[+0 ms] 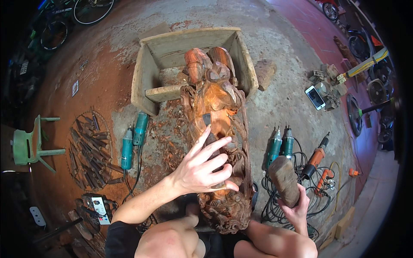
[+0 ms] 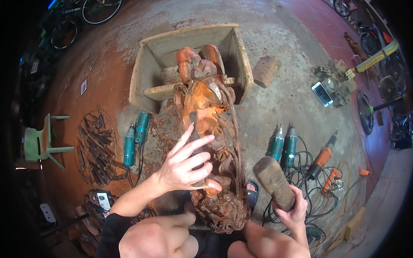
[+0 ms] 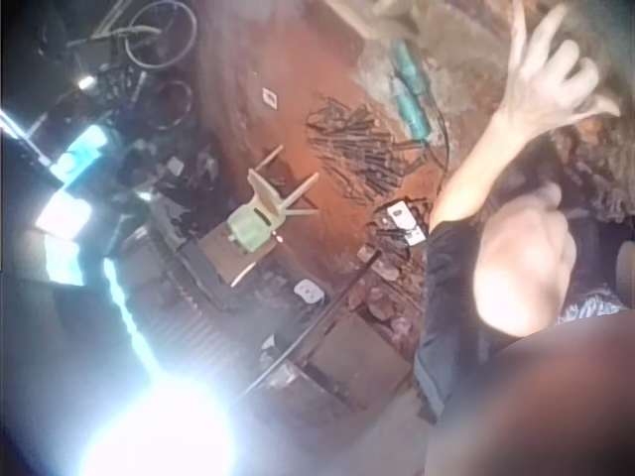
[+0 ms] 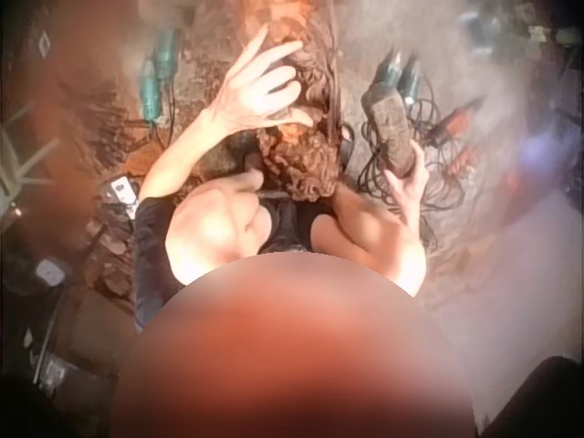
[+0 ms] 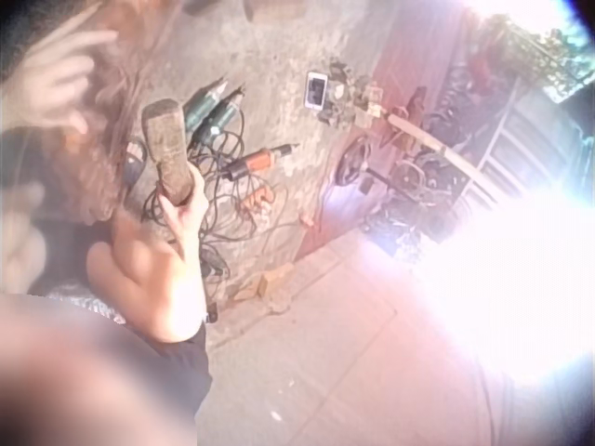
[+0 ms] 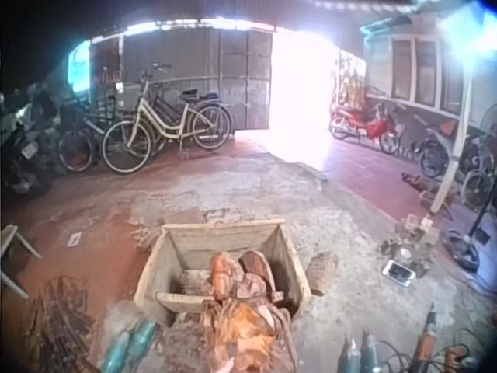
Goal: The person carves a large piece of wood using a chisel and mallet, then switches to a rotary power tool to refine the surface. The workpiece is rotated and repositioned during the process.
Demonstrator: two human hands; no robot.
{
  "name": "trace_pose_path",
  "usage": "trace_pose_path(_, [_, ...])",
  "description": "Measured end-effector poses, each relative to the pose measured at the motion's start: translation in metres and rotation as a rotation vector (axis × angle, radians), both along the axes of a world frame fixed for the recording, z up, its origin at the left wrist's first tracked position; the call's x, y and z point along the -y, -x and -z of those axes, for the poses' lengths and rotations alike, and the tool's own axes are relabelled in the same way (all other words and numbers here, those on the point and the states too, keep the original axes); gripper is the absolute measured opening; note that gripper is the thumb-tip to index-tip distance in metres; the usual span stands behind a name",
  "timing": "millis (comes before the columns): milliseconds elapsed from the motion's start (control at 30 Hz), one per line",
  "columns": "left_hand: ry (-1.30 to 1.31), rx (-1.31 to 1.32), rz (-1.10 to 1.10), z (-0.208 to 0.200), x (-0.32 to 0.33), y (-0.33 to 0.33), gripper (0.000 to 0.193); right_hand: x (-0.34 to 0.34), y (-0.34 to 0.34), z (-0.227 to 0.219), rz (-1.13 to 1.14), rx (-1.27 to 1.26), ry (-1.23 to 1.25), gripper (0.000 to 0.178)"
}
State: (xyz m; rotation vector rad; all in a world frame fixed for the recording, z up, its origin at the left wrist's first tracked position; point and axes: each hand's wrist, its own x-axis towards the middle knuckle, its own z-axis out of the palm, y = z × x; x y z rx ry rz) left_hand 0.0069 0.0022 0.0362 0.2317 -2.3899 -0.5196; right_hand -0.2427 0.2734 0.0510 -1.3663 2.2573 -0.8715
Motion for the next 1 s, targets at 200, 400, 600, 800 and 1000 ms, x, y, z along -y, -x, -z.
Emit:
trace_pose_path(200, [0.093, 0.064, -0.010, 0.000, -0.001, 0.003, 0.030, 0.025, 0.014, -0.002, -0.263, -0.166, 0.087, 0.070])
trace_pose_path(400, [0.088, 0.004, 0.053, 0.003, 0.001, 0.009, 0.028, 0.031, 0.018, -0.008, -0.337, -0.208, 0.155, 0.070])
trace_pose_path(600, [0.027, -0.029, 0.055, -0.011, 0.005, 0.016, 0.026, 0.033, 0.020, 0.002, -0.491, -0.399, 0.322, 0.059])
trace_pose_path(800, [0.062, 0.018, 0.049, -0.009, 0.008, 0.015, 0.012, 0.049, 0.007, -0.021, -0.614, -0.511, 0.302, 0.055])
trace_pose_path(1000, [0.104, -0.008, 0.031, -0.009, 0.009, 0.018, 0.024, 0.049, -0.001, -0.022, -0.566, -0.577, 0.219, 0.048])
